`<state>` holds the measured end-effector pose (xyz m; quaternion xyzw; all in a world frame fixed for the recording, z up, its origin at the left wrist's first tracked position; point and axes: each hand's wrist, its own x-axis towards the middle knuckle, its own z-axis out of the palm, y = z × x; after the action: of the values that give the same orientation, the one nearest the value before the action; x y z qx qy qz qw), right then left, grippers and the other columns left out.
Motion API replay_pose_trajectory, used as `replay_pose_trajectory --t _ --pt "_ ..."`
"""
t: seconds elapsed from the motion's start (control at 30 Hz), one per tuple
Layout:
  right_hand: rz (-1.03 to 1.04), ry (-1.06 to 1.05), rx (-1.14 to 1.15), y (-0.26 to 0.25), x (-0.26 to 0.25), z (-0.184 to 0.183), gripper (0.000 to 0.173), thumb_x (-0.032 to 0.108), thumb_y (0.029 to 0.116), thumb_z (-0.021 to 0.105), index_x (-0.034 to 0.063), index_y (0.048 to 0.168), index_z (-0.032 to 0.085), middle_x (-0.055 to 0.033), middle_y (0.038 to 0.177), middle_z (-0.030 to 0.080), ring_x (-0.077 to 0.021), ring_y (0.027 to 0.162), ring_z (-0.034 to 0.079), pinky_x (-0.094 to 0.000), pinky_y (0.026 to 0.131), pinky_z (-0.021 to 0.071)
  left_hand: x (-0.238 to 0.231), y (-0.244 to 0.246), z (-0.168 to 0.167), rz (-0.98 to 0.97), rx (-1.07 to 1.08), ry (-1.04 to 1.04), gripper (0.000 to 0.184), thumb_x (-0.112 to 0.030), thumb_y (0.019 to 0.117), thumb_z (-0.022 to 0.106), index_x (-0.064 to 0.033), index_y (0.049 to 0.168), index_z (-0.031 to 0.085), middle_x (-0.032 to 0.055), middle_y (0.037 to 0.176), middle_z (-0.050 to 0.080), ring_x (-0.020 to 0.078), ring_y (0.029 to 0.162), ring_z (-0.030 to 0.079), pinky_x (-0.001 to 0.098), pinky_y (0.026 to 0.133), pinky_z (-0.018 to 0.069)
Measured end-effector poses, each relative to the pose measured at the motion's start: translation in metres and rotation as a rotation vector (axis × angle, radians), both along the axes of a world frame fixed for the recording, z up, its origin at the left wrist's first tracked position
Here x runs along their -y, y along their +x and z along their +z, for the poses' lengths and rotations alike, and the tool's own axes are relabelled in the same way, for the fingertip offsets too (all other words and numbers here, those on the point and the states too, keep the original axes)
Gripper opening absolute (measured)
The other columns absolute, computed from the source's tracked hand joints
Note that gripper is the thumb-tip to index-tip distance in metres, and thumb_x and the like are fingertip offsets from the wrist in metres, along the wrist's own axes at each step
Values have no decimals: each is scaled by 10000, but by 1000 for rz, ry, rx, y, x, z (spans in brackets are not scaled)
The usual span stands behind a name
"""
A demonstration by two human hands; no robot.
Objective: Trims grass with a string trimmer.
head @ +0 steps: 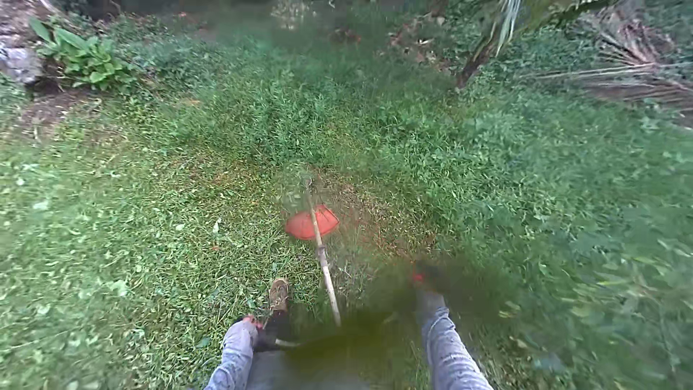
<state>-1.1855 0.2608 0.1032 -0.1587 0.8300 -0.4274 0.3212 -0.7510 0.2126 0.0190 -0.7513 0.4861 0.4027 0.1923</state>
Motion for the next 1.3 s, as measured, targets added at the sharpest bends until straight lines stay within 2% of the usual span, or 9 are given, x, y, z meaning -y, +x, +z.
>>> replay_pose_trajectory --t 0.1,0.27,0.37,0.5,0.57,0.73,1.0,1.13,1.3 --pt "185 148 123 -3 61 -15 375 -43 1030 415 -115 1398 403 -210 1115 577 -154 847 543 -287 792 494 4 26 9 3 58 -44 364 -302 1017 567 -169 1341 667 157 1303 691 361 1254 630 600 1053 478" --pt "69 -57 265 27 137 -6 275 -55 999 497 -85 1272 489 -102 877 536 -101 645 525 -256 614 504 48 54 23 41 111 -23 375 -343 998 589 -146 1305 678 153 1289 698 366 1238 639 626 1023 484" --pt "88 -2 226 57 166 35 319 -34 1019 483 -71 1335 480 -121 979 556 -103 741 534 -258 725 502 86 66 21 52 84 -68 370 -313 1002 580 -130 1310 676 171 1299 687 371 1254 626 620 1039 479" --pt "87 -22 129 39 217 2 325 -47 1006 460 -85 1328 468 -161 996 554 -127 742 535 -279 686 505 158 63 17 -63 72 -113 395 -304 981 588 -168 1346 658 145 1282 700 353 1227 646 620 1018 499" --pt "118 135 164 23 222 12 381 18 1065 390 -66 1437 391 -200 1204 553 -154 934 560 -293 862 489 186 46 16 -122 48 -133 362 -275 975 602 -176 1316 671 141 1256 709 347 1202 658 608 1000 515" --pt "-208 -6 108 15 186 51 328 52 1054 450 -37 1369 471 -127 1044 565 -126 801 549 -285 755 503 243 -17 15 -237 12 -31 351 -350 1025 532 -174 1283 693 118 1303 694 321 1253 636 581 1037 500" --pt "-409 58 121 -51 152 53 361 116 1087 403 -61 1400 430 -160 1175 549 -108 921 537 -259 857 476 278 -111 9 -197 -107 -20 464 -451 1090 378 -161 1205 722 71 1262 715 257 1238 645 536 1055 489" --pt "-288 250 95 -96 169 50 356 75 1097 320 -87 1405 390 -183 1236 511 -118 995 515 -240 908 435 284 -147 1 28 -166 -41 538 -521 1090 343 -158 1167 733 44 1195 737 217 1187 664 496 1048 493" --pt "-143 304 115 -120 201 76 381 40 1082 351 -89 1438 390 -220 1287 542 -152 1033 575 -258 948 453 278 -167 20 -171 -38 9 444 -420 1091 391 -148 1293 678 111 1334 678 294 1288 616 555 1079 476"
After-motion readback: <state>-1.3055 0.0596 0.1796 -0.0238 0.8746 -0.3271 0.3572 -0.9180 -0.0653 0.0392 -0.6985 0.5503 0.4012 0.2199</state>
